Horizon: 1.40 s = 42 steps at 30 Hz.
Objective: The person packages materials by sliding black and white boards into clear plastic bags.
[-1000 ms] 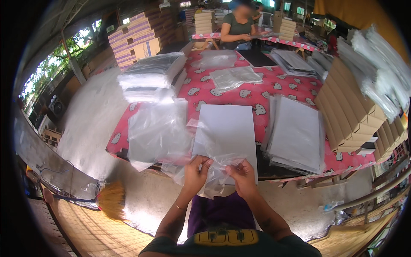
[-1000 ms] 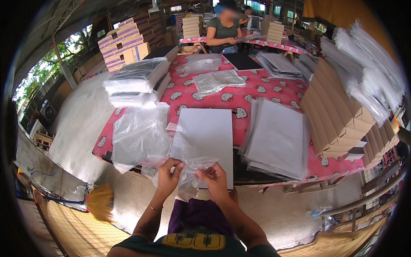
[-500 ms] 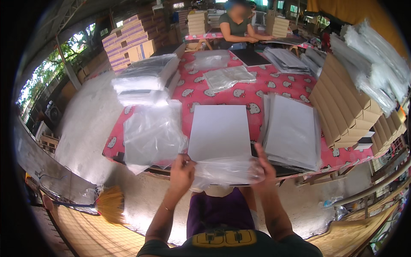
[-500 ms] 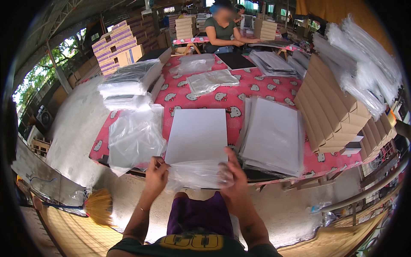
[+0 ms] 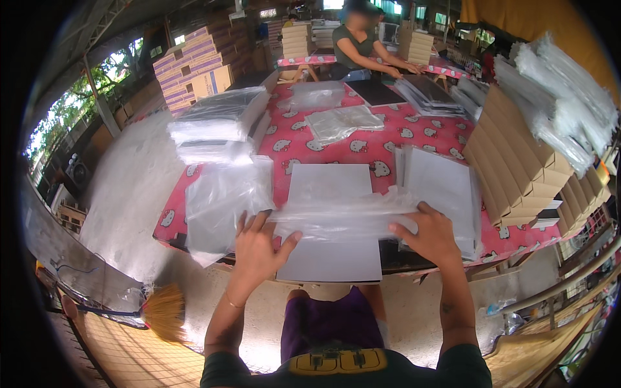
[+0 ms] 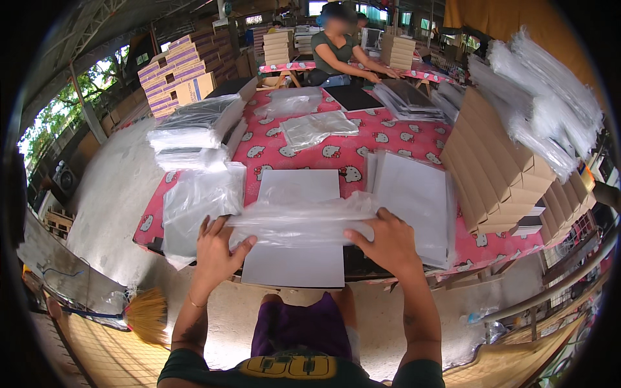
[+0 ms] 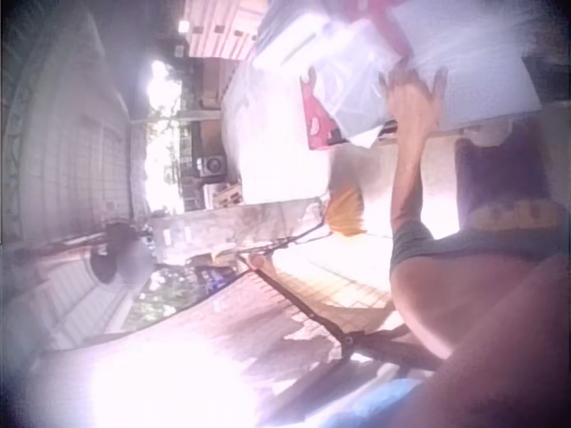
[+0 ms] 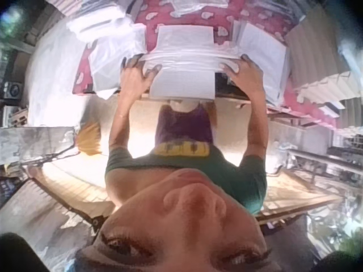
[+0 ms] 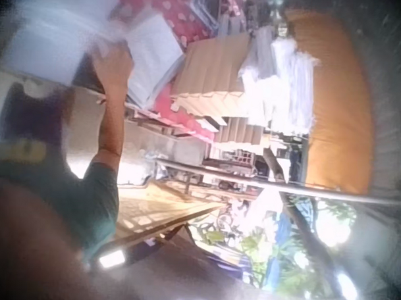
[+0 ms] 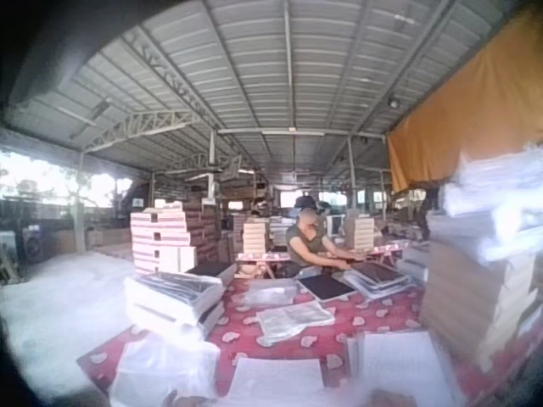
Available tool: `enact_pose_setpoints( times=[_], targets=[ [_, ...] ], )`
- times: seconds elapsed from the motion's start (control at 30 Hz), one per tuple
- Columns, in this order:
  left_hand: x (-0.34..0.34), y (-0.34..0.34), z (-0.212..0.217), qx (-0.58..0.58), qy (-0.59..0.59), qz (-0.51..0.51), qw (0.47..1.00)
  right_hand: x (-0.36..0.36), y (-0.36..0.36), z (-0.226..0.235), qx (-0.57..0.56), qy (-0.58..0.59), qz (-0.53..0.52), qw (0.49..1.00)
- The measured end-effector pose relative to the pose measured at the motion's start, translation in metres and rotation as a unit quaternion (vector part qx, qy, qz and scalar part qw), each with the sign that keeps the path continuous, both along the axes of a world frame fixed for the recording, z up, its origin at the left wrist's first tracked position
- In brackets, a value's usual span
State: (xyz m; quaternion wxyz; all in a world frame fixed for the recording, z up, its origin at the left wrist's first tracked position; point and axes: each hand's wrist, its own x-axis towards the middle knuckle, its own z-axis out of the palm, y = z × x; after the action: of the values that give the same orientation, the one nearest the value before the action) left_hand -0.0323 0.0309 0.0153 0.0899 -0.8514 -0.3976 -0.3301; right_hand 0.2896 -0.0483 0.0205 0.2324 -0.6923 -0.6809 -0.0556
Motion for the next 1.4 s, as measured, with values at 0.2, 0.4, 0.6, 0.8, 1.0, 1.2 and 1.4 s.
enact_pose_setpoints(
  times=[0.2,0.4,0.6,0.8,1.0,1.2,1.4],
  targets=[
    [-0.027,-0.012,-0.012,-0.510,-0.454,-0.307,0.663,0.022,0.005,-0.038,-0.040,0.227,0.285,0.931],
    [0.003,-0.011,-0.030,-0.413,0.023,-0.357,0.838,-0.008,-0.019,-0.048,-0.069,0.854,0.053,0.513],
    [-0.007,-0.020,-0.010,-0.599,-0.656,-0.176,0.424,0.016,-0.009,-0.083,-0.283,0.596,0.373,0.653],
    [-0.030,-0.008,-0.053,-0.637,-0.382,-0.379,0.552,0.020,-0.018,-0.117,-0.174,0.791,0.307,0.499],
    [-0.059,-0.007,-0.078,-0.685,-0.411,-0.200,0.567,0.010,-0.031,-0.112,-0.205,0.800,0.391,0.406],
    [-0.057,-0.044,-0.126,-0.602,-0.465,-0.123,0.637,-0.026,-0.073,-0.148,-0.201,0.554,0.081,0.804],
    [-0.034,-0.071,-0.147,-0.444,-0.416,0.043,0.793,-0.085,-0.076,-0.150,-0.006,0.575,-0.070,0.815]
  ],
)
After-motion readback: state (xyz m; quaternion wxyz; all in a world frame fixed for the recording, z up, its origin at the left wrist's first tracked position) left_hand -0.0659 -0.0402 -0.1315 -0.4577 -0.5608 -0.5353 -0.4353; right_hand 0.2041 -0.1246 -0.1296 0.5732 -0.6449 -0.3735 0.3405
